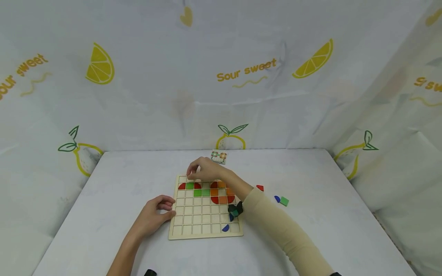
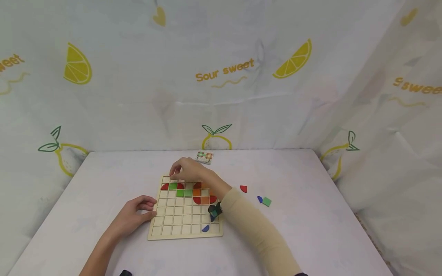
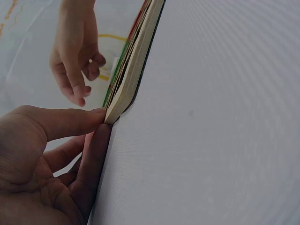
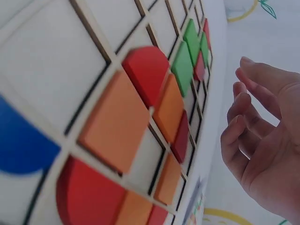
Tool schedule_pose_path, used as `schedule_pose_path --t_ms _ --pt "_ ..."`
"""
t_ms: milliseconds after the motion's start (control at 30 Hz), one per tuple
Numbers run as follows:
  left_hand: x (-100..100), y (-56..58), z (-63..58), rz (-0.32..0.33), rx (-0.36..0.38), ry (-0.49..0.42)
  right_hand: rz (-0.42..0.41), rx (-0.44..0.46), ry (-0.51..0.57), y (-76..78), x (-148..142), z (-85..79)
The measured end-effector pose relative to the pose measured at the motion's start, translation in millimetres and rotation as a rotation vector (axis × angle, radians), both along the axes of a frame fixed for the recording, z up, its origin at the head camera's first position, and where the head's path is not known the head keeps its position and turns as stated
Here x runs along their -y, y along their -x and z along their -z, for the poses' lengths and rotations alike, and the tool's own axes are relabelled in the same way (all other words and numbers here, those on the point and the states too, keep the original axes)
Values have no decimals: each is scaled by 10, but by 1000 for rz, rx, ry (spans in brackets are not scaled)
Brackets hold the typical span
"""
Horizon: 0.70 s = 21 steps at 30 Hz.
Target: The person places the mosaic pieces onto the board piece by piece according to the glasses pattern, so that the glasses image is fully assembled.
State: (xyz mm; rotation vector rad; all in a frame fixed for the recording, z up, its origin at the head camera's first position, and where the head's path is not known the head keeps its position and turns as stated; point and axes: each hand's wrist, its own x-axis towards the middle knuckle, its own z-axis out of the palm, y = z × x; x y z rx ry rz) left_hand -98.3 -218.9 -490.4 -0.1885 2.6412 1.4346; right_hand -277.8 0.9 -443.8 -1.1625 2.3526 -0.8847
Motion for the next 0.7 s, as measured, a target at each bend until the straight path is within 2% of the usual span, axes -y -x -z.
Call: schedule_pose_path --t_ms 167,433,700 --pt "-12 -8 -11 3 -4 1 -14 9 34 68 -191 -100" --pt "-15 -12 -16 1 -7 4 14 30 50 112 -500 -293" --pt "-15 -13 -5 -6 -1 8 31 15 32 77 -837 -424"
